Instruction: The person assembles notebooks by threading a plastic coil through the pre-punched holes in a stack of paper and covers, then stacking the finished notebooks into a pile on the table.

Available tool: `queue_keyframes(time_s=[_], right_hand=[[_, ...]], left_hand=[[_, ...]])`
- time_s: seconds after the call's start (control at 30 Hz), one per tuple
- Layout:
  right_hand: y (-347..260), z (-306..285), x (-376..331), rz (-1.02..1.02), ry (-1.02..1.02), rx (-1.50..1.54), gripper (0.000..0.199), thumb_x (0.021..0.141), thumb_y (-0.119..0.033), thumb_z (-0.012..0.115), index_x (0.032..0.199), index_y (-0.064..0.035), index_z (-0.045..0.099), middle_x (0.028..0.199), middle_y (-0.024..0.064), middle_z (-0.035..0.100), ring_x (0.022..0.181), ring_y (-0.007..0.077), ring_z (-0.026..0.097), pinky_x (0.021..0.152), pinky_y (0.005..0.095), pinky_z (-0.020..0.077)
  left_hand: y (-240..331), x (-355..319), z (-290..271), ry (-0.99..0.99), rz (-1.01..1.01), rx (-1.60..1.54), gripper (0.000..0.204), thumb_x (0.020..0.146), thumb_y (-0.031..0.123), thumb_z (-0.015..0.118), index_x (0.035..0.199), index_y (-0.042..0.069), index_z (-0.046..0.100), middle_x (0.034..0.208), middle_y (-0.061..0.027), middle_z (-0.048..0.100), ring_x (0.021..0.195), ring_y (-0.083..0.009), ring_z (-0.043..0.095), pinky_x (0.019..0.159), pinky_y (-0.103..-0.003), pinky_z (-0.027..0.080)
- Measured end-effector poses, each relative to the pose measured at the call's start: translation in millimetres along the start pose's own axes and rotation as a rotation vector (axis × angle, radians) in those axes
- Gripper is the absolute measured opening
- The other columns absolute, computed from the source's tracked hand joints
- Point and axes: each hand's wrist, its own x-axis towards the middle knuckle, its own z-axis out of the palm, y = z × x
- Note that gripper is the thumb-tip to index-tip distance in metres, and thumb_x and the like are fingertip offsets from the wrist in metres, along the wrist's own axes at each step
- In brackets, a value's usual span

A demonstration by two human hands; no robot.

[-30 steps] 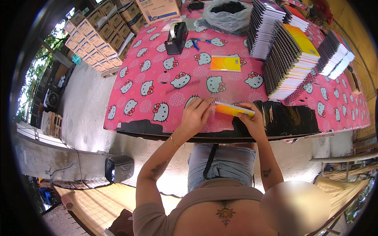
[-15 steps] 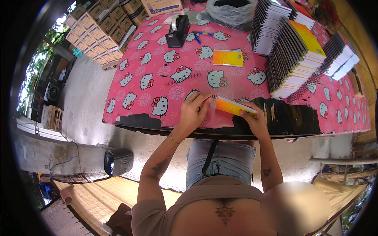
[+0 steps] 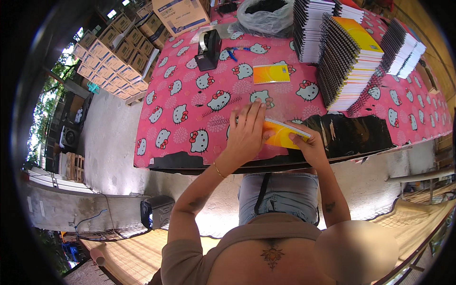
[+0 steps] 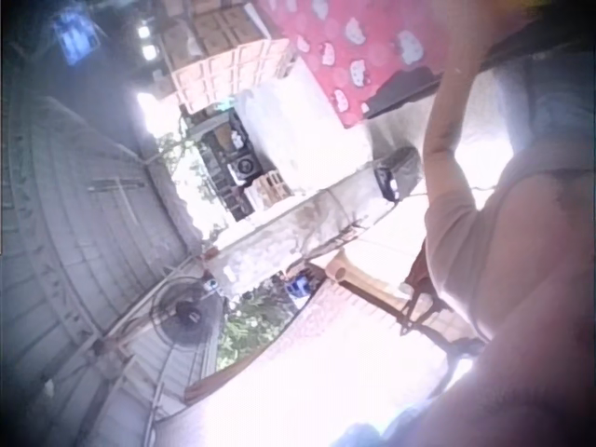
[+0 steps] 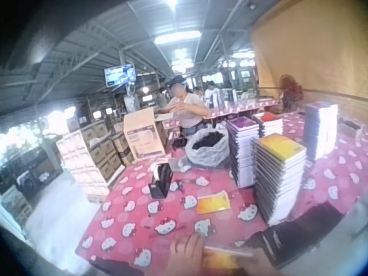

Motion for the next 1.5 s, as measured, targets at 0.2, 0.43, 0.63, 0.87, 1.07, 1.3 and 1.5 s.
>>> queue_keyframes(time_s=[0.2,0.43,0.63,0.87,1.07,1.3,1.5], right_hand=[[3.3,2.6,-0.3,-0.028,-0.003,-0.057,0.029,0.098,-0.007,0.063,0.125,0.0027,0.065,0.115,0.0061,0.069,0.102,0.0100,0.059,0.091,0.0256,0.0481],[-8.5,5.5,-6.2,0.011,-0.031,-0.019,0.030,0.099,-0.010,0.062,0.126,0.0033,0.064,0.114,0.0074,0.069,0.099,0.0098,0.061,0.088,0.0254,0.0501],[-16.4,1.1,-7.0,0.017,-0.073,-0.083,0.030,0.100,-0.010,0.060,0.126,0.0045,0.063,0.115,0.0083,0.069,0.100,0.0102,0.062,0.088,0.0248,0.0503],[-16.6,0.7,-11.2,0.009,-0.056,-0.052,0.030,0.098,-0.007,0.062,0.126,0.0026,0.063,0.115,0.0048,0.068,0.103,0.0095,0.060,0.091,0.0246,0.0476],[-13.6,7.0,-11.4,-0.052,0.066,0.017,0.031,0.098,-0.009,0.063,0.126,0.0030,0.063,0.113,0.0050,0.068,0.101,0.0092,0.059,0.090,0.0247,0.0485],[-18.6,17.8,-8.7,-0.037,0.027,0.031,0.030,0.098,-0.011,0.064,0.124,0.0033,0.064,0.107,0.0044,0.068,0.096,0.0086,0.059,0.084,0.0239,0.0504],[-15.7,14.7,-7.6,-0.016,0.008,-0.014,0.034,0.097,-0.011,0.066,0.126,0.0052,0.062,0.109,0.0046,0.069,0.097,0.0080,0.061,0.088,0.0245,0.0505]], left_hand=[[11.3,-35.4,19.5,0.035,-0.034,0.091,0.071,0.100,0.049,0.045,0.148,-0.004,0.037,0.154,-0.0223,0.037,0.147,-0.0397,0.027,0.115,-0.067,0.008],[-15.0,0.0,-9.4,0.079,-0.022,-0.249,0.040,0.102,0.029,0.050,0.133,0.003,0.055,0.126,-0.0169,0.061,0.115,-0.0326,0.060,0.100,-0.050,0.043],[-26.2,9.3,-16.6,-0.042,-0.119,-0.839,0.017,0.099,0.016,0.063,0.091,0.001,0.062,0.074,-0.0082,0.060,0.056,-0.0155,0.056,0.051,-0.028,0.043],[-21.0,3.1,-11.6,-0.072,-0.153,-0.591,0.020,0.095,0.019,0.067,0.105,0.002,0.061,0.095,-0.0130,0.061,0.083,-0.0238,0.061,0.069,-0.038,0.047],[29.5,-33.4,15.8,0.025,-0.021,0.117,0.070,0.097,0.051,0.050,0.145,0.000,0.044,0.151,-0.0226,0.040,0.145,-0.0385,0.031,0.114,-0.064,0.016],[18.3,-11.4,3.3,-0.013,-0.044,0.174,0.080,0.095,0.056,0.047,0.150,-0.002,0.037,0.158,-0.0217,0.033,0.149,-0.0368,0.027,0.115,-0.067,0.008],[12.6,-3.3,0.6,0.049,-0.034,0.167,0.084,0.097,0.061,0.043,0.149,-0.005,0.035,0.154,-0.0266,0.035,0.149,-0.0402,0.025,0.114,-0.066,0.010]])
